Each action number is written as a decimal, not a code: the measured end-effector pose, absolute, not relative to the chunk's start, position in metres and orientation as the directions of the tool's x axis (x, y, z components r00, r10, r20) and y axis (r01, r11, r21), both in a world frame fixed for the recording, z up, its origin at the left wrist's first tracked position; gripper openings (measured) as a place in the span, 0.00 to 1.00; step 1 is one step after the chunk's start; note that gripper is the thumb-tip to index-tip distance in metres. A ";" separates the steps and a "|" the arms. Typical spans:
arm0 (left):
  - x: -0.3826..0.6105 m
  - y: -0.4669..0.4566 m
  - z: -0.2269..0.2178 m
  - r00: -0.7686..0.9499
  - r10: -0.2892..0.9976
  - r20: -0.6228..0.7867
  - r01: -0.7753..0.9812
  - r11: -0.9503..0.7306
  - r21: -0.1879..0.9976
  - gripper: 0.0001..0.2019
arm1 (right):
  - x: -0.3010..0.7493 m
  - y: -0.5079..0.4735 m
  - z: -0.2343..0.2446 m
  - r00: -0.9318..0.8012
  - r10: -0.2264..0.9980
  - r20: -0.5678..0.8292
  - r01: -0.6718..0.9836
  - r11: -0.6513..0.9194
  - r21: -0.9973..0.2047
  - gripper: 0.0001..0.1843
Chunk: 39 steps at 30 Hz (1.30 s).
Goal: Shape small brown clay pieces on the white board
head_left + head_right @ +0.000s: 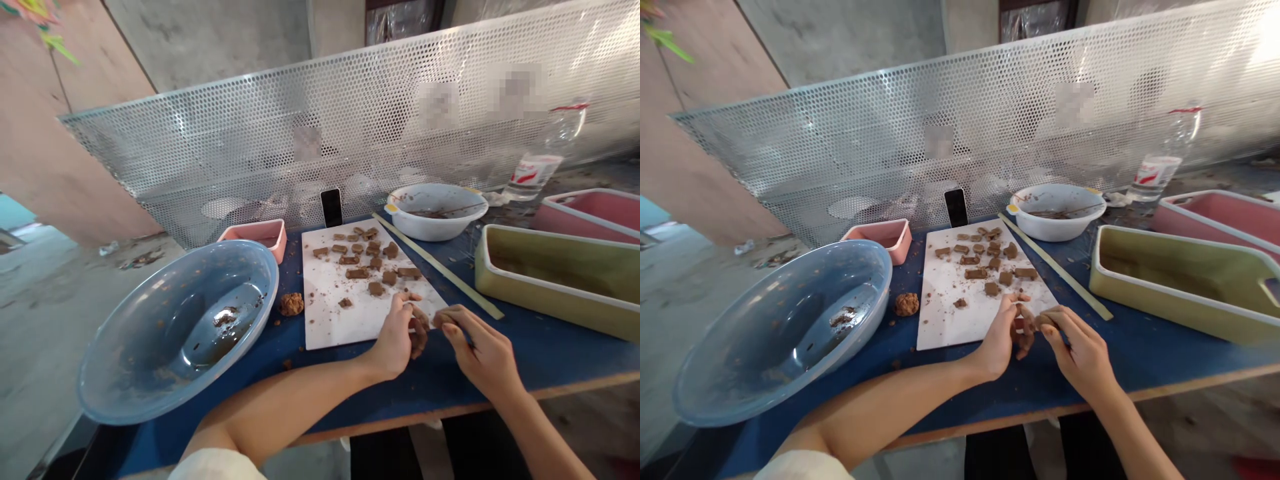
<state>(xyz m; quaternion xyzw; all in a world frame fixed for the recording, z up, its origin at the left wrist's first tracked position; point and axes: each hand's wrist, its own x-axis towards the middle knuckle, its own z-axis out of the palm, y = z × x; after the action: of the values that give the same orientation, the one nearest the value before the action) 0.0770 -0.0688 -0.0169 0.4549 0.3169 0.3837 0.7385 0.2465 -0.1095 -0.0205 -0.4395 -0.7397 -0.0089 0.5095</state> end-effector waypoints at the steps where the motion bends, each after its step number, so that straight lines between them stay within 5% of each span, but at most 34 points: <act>1: 0.077 -0.069 -0.017 0.506 0.854 -0.123 -0.277 0.296 0.914 0.19 | 0.246 -0.109 -0.021 -0.077 0.626 0.776 0.676 0.605 -0.421 0.04; 7: 0.076 -0.067 -0.022 0.516 0.848 -0.120 -0.261 0.289 0.921 0.21 | 0.242 -0.106 -0.027 -0.013 0.574 0.819 0.700 0.590 -0.402 0.11; 17: 0.076 -0.064 -0.023 0.517 0.853 -0.065 -0.287 0.245 0.926 0.22 | 0.254 -0.102 -0.063 0.195 0.693 0.694 0.612 0.467 -0.638 0.15; 21: 0.076 -0.063 -0.026 0.520 0.852 -0.059 -0.301 0.247 0.921 0.20 | 0.254 -0.103 -0.060 0.162 0.676 0.719 0.711 0.426 -0.559 0.20; 27: 0.077 -0.062 -0.025 0.527 0.846 -0.079 -0.290 0.266 0.919 0.20 | 0.249 -0.106 -0.039 0.004 0.629 0.777 0.754 0.509 -0.416 0.12; 32: 0.076 -0.063 -0.026 0.531 0.845 -0.061 -0.276 0.240 0.930 0.23 | 0.248 -0.111 -0.028 -0.041 0.661 0.749 0.727 0.534 -0.431 0.01; 36: 0.075 -0.065 -0.028 0.563 0.826 -0.014 -0.240 0.179 0.954 0.26 | 0.251 -0.113 -0.024 -0.031 0.666 0.745 0.704 0.544 -0.457 0.13; 39: 0.076 -0.064 -0.028 0.537 0.843 -0.032 -0.264 0.205 0.943 0.24 | 0.252 -0.112 -0.030 0.033 0.655 0.755 0.733 0.498 -0.463 0.09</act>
<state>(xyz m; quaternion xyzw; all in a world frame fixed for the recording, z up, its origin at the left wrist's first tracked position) 0.0757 -0.0641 -0.0276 0.5001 0.2894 0.3843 0.7201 0.2524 -0.1122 -0.0301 -0.4997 -0.6944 -0.0380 0.5165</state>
